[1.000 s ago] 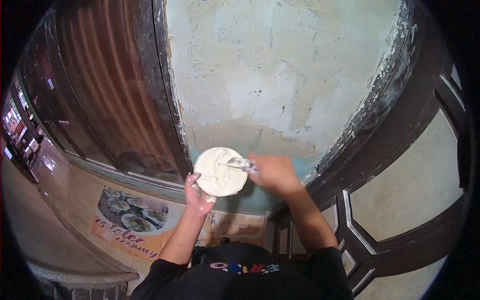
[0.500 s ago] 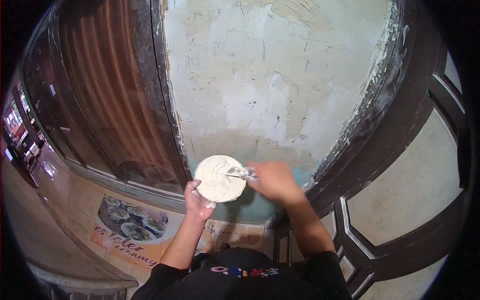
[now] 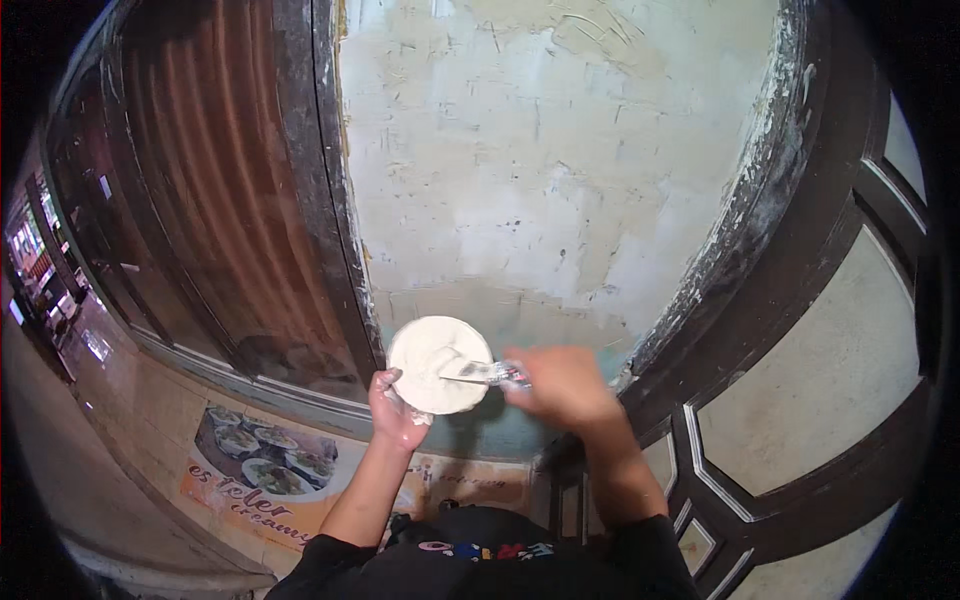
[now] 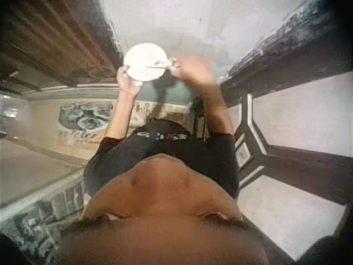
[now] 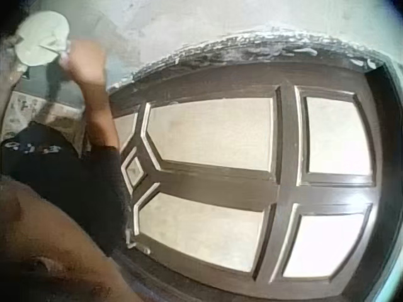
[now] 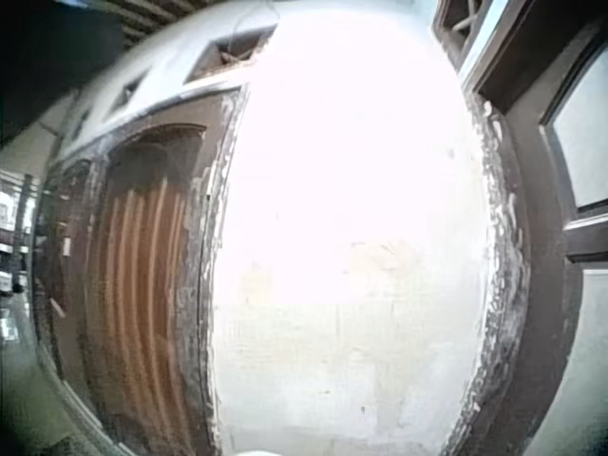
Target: The person applies putty or plaster to a wall using a putty knife.
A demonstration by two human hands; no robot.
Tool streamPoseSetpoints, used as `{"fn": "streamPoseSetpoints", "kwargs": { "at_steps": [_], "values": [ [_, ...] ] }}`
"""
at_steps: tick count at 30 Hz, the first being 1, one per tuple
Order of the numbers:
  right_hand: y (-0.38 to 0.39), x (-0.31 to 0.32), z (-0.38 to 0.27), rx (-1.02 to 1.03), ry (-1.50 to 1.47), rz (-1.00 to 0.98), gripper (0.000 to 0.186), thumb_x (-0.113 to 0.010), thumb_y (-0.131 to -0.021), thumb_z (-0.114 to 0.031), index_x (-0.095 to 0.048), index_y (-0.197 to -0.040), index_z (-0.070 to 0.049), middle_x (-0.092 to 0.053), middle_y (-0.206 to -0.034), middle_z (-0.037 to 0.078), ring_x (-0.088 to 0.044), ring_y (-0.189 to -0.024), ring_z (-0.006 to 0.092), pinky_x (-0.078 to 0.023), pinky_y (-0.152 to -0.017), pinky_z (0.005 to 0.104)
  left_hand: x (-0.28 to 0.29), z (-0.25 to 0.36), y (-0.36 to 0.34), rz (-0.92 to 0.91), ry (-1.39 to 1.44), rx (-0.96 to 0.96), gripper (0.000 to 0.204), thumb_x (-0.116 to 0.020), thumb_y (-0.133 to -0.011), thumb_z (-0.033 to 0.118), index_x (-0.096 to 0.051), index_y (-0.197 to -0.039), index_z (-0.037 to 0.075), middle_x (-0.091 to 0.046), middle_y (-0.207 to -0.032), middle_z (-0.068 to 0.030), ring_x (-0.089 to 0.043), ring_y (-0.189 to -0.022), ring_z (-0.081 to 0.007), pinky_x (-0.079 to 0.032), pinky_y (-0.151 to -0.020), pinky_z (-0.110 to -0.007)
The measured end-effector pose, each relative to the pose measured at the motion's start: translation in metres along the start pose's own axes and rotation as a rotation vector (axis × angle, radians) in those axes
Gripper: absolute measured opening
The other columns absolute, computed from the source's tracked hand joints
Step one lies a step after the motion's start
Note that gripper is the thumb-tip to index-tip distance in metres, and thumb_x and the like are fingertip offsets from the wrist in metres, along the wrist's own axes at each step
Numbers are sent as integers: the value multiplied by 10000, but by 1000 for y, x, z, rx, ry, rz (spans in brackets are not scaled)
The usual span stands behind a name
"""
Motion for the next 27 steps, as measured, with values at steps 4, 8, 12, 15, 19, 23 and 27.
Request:
{"fn": "streamPoseSetpoints", "kwargs": {
  "at_steps": [4, 8, 12, 15, 19, 23, 27],
  "values": [
    [-14, -1, -13, 27, -12, 21, 370, -600, -787, -309, -579, -1117, -142, -657, -867, 126, -624, -850, 322, -475, -712, 437, 7, 20, 3, 24, -45, 8, 611, -491, -770, 264, -432, -1317, -3, -512, -1301, -167, -501, -1188, -325, -383, -1029, -466],
    [-32, -7, -33, 81, -8, 90, 367, -595, -784, -296, -580, -1113, -135, -661, -858, 119, -630, -823, 326, -481, -694, 448, 0, 36, -5, 10, -45, 25, 630, -513, -763, 265, -418, -1327, 1, -504, -1306, -177, -500, -1186, -331, -381, -1031, -478],
    [-45, 2, -48, 14, 7, -95, 291, -571, -811, -299, -588, -1050, -133, -647, -855, 143, -617, -823, 346, -471, -706, 447, 7, 60, -3, -9, -57, 53, 609, -512, -766, 266, -441, -1309, 1, -524, -1285, -176, -503, -1182, -335, -375, -1034, -476],
    [-53, -12, -50, 29, 20, 13, 305, -570, -811, -325, -579, -1045, -129, -646, -855, 143, -615, -830, 349, -469, -705, 449, 21, 64, -11, 42, -43, 72, 605, -500, -767, 263, -440, -1309, 1, -519, -1292, -172, -502, -1181, -343, -377, -1033, -481],
    [-62, -18, -62, 6, 8, -14, 302, -587, -788, -351, -578, -978, -116, -640, -821, 140, -611, -819, 353, -466, -704, 447, 30, 80, -16, 18, -50, 115, 600, -497, -765, 255, -443, -1306, -1, -524, -1288, -169, -506, -1179, -340, -381, -1030, -480],
    [-63, -10, -55, 3, -14, 102, 328, -610, -768, -293, -589, -1045, -118, -628, -932, 137, -593, -846, 350, -471, -732, 450, 24, 96, -15, -22, -40, 115, 588, -510, -765, 251, -456, -1293, -3, -528, -1281, -166, -513, -1166, -337, -383, -1023, -481],
    [-61, -31, -39, -49, -51, 215, 352, -658, -736, -233, -599, -1064, -121, -575, -1009, 120, -572, -931, 336, -481, -771, 436, 32, 106, -16, 20, -48, 124, 579, -536, -763, 249, -466, -1287, 13, -546, -1255, -157, -522, -1152, -328, -392, -1013, -479]
  ]
}}
Point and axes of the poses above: each hand's wrist, its own y-axis away from the middle knuckle, its own x-axis out of the back of the hand, z = x × y, the point moved 10 cm from there along -y, towards the middle knuckle
